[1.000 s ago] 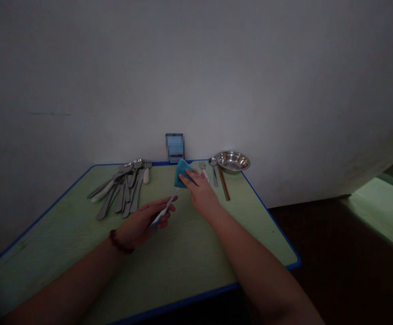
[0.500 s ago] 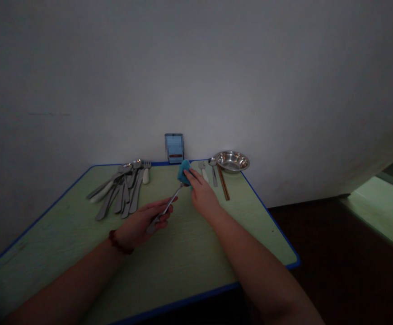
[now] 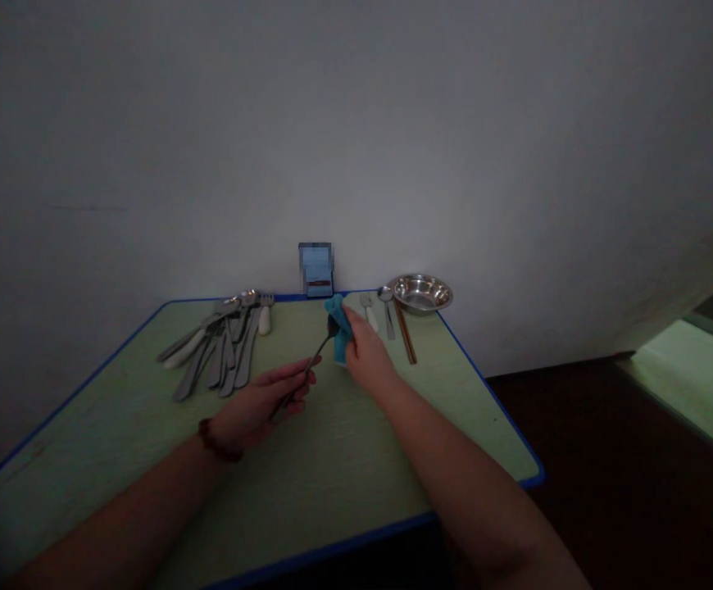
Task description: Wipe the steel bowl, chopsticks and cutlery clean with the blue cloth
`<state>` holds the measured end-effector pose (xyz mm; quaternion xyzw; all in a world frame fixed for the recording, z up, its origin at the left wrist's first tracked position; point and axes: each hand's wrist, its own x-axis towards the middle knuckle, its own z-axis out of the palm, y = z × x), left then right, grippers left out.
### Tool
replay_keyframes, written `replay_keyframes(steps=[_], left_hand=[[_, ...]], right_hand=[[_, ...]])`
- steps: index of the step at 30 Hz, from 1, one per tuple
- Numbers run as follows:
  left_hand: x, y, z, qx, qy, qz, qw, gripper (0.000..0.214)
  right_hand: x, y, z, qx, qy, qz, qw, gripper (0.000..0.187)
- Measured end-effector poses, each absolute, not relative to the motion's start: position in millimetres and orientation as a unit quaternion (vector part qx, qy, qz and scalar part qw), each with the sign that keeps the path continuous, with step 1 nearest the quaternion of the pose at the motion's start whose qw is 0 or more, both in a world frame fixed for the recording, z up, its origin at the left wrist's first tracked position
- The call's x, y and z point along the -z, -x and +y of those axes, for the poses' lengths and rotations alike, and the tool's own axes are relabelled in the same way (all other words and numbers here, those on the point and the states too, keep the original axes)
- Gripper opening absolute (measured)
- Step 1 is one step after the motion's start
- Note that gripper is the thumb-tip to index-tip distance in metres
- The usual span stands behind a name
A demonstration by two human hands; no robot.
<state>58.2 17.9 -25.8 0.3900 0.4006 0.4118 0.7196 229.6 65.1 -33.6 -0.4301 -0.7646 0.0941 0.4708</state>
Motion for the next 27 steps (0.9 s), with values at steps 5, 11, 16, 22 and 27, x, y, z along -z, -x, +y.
replay_keyframes(steps=[5, 11, 16, 22, 27], left_hand=[[27.6, -57.6, 18.7, -0.403, -0.407, 0.416, 0.706, 0.033], [29.4, -56.9, 19.3, -0.395, -0.402, 0.43, 0.705, 0.039], [28.2, -57.9, 18.8, -0.4, -0.395, 0.437, 0.703, 0.038], [27.4, -58.8, 18.5, -0.404, -0.395, 0.433, 0.702, 0.039], [24.0, -60.2, 16.6, -0.406, -0.383, 0.443, 0.702, 0.044]], right_hand=[[32.0, -226.9, 63.6, -0.147, 0.46, -0.731, 0.482, 0.055], [29.6, -224.6, 61.2, -0.192, 0.484, -0.713, 0.47, 0.054], [31.6, -224.6, 62.0, -0.188, 0.483, -0.708, 0.48, 0.053], [32.0, -224.9, 62.5, -0.184, 0.471, -0.716, 0.481, 0.052], [29.3, -224.2, 60.7, -0.177, 0.484, -0.717, 0.469, 0.051]])
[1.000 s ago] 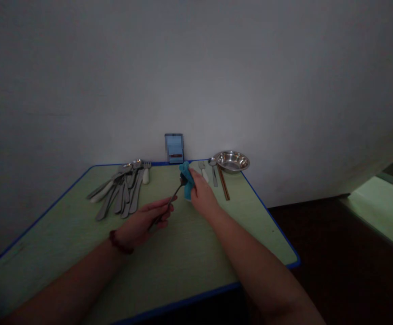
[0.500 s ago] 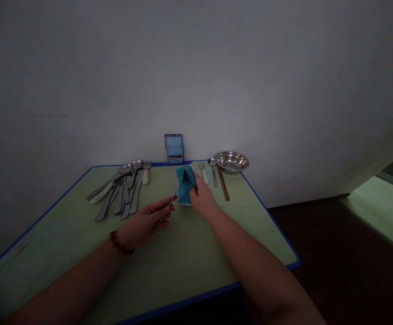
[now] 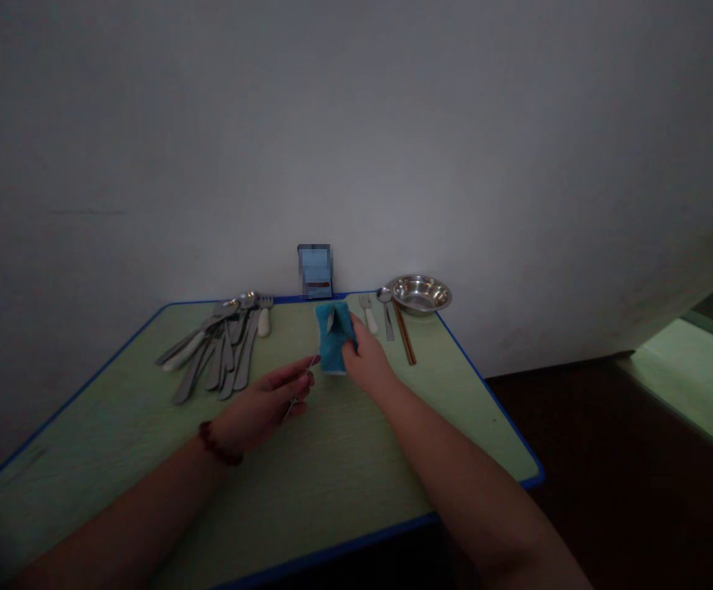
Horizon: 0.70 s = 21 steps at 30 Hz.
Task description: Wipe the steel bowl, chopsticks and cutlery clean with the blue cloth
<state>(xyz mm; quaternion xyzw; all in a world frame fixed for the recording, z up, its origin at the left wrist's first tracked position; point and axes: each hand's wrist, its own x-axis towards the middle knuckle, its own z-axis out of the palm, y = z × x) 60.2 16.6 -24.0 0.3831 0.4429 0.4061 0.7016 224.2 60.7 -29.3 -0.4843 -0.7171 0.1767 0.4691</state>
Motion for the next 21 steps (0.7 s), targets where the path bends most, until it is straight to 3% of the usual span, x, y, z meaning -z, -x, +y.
replay_keyframes(steps=[13, 21], left_hand=[[23.3, -60.9, 17.9, -0.436, -0.379, 0.421, 0.699, 0.046], [20.7, -60.9, 16.5, -0.443, -0.371, 0.416, 0.702, 0.038]], right_hand=[[28.9, -227.5, 57.8, -0.077, 0.44, -0.765, 0.465, 0.057], [23.3, -229.9, 54.7, -0.037, 0.419, -0.815, 0.399, 0.059]])
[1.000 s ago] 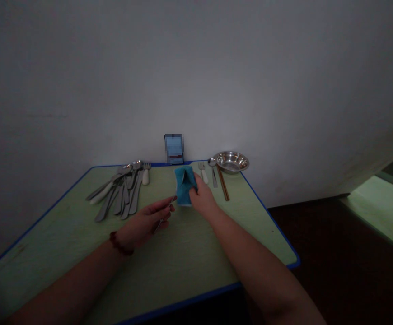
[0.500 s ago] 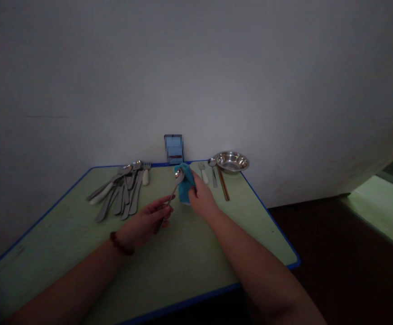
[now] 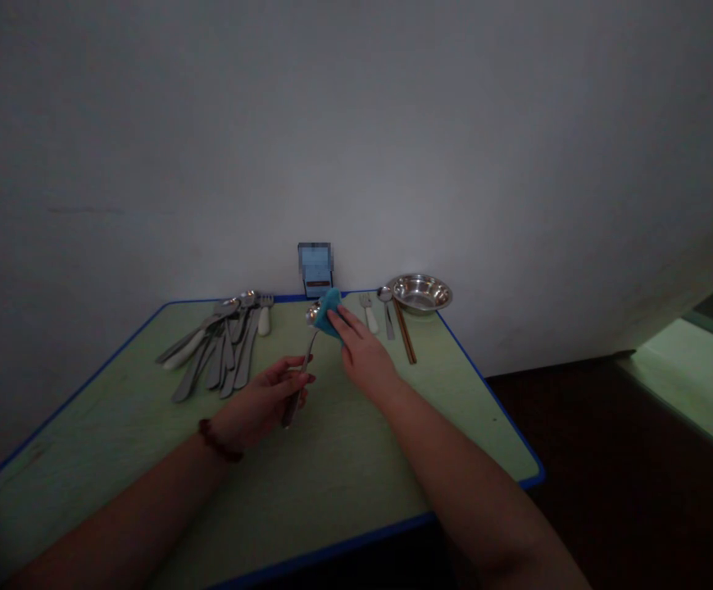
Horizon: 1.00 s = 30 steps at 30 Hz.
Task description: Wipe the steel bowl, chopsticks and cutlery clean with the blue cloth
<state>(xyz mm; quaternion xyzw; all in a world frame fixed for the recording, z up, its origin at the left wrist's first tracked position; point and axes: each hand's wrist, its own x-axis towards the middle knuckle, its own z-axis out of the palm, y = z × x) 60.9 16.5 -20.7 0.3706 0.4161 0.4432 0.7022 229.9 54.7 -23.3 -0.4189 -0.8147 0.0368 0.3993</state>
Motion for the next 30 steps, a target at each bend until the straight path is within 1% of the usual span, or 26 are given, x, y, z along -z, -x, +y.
replay_keyframes(steps=[5, 11, 16, 21, 30], left_hand=[[23.6, -60.6, 17.7, -0.442, -0.378, 0.407, 0.705, 0.035], [24.3, -60.4, 18.6, -0.441, -0.392, 0.413, 0.694, 0.036], [23.9, -60.5, 18.6, -0.427, -0.399, 0.435, 0.685, 0.04], [26.3, -60.6, 19.8, -0.42, -0.409, 0.436, 0.683, 0.044], [31.2, -61.5, 19.2, -0.401, -0.463, 0.434, 0.661, 0.043]], right_hand=[[21.4, -230.6, 54.3, -0.026, 0.417, -0.823, 0.384, 0.057], [20.5, -231.5, 54.7, -0.005, 0.413, -0.813, 0.41, 0.057], [19.0, -232.6, 52.1, 0.033, 0.381, -0.825, 0.417, 0.051], [16.1, -231.9, 48.9, 0.067, 0.358, -0.841, 0.4, 0.042], [21.4, -230.3, 54.6, 0.063, 0.335, -0.866, 0.366, 0.04]])
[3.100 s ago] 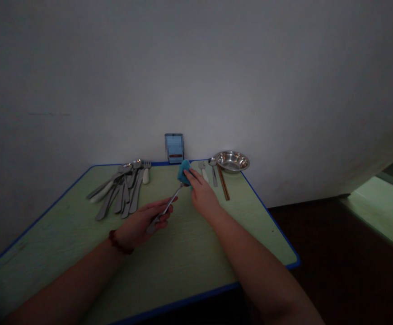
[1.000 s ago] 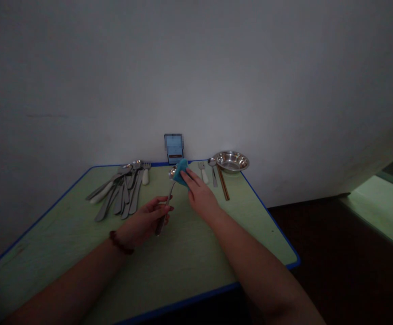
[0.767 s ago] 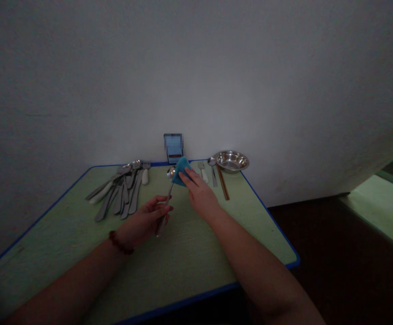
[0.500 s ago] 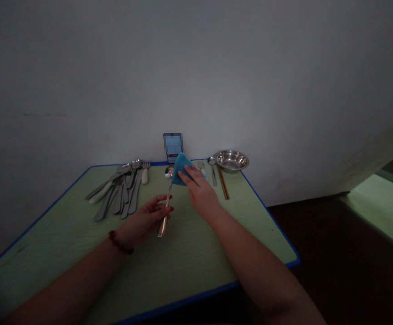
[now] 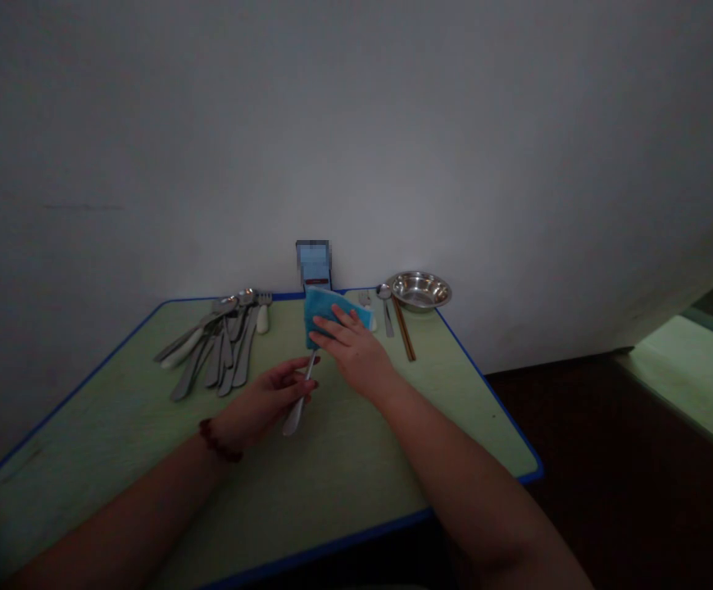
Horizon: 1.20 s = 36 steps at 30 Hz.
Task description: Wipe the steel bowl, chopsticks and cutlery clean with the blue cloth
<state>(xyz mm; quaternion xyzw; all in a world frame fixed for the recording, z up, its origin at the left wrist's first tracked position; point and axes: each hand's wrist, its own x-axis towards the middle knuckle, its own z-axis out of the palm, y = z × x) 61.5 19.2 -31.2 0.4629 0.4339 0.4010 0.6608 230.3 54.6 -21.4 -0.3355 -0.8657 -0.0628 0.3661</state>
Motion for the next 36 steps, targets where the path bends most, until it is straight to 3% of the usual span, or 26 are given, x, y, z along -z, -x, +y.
replay_keyframes(steps=[16, 36], left_hand=[[38.9, -60.6, 22.0, -0.359, -0.527, 0.43, 0.639, 0.04], [34.0, -61.2, 20.1, -0.347, -0.535, 0.436, 0.635, 0.041]], right_hand=[[21.6, -231.1, 56.9, 0.057, 0.377, -0.863, 0.331, 0.045], [25.9, -234.5, 61.6, -0.002, 0.399, -0.818, 0.415, 0.056]])
